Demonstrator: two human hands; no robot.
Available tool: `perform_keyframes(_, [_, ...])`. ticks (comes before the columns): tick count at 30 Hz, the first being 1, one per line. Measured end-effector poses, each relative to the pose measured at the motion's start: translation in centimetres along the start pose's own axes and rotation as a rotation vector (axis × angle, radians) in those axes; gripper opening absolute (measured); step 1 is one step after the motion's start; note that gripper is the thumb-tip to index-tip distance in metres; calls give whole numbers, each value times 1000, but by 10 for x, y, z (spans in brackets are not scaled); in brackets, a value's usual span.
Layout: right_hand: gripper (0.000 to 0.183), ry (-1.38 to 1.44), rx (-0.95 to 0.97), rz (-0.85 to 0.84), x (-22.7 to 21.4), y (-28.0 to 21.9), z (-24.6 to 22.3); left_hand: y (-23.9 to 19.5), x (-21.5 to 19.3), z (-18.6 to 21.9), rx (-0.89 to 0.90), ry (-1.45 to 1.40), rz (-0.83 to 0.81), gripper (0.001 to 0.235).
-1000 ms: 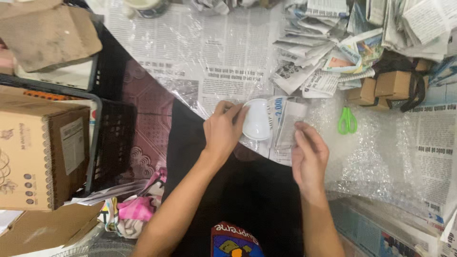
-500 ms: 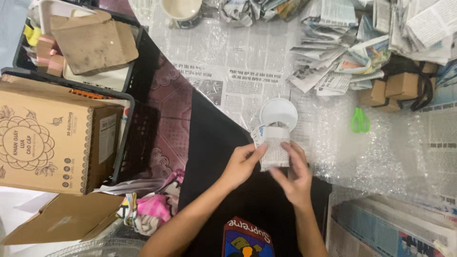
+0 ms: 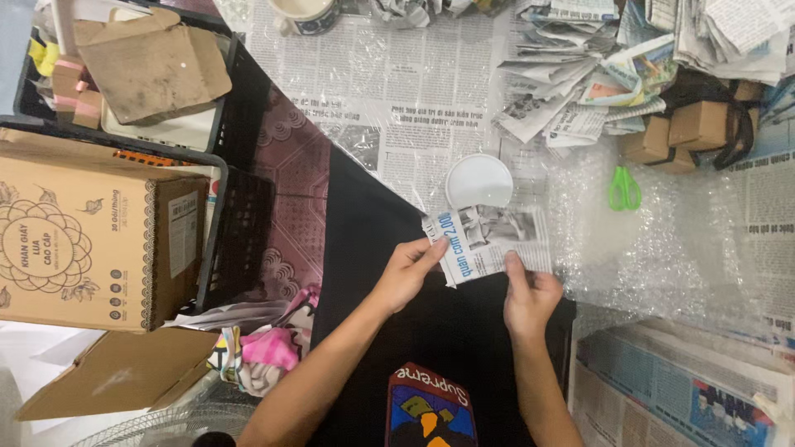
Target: The person wraps several small household items, including a mug, a glass, and a saucer, using pieces of newspaper. They fold the paper around each object to create a protective bundle and place the finished items on the table.
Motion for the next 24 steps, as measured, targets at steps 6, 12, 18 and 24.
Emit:
perform_keyframes(6, [21,263,158,-33,6,0,-1,2,0,11,79,52,60,34])
perform_keyframes(12, [60,152,46,-44,15,6,-31,0,-8,23,139,-8,101,23])
perform_keyframes(18, [40,142,12,-86,11,4,-17,1,-5,26,105,-96,96,9])
perform_keyframes(24, [23,374,10,-270,13,7,-7,-1,-1,28,141,-113,29,16])
Point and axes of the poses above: each hand's wrist, its own y-axis towards the middle knuckle, its own x-axis out of the palm, z = x × y, the point moved 9 cm from there along y, towards the middle knuckle, and after that the axes turned 14 degrees about -y, right-handed, at the moved point
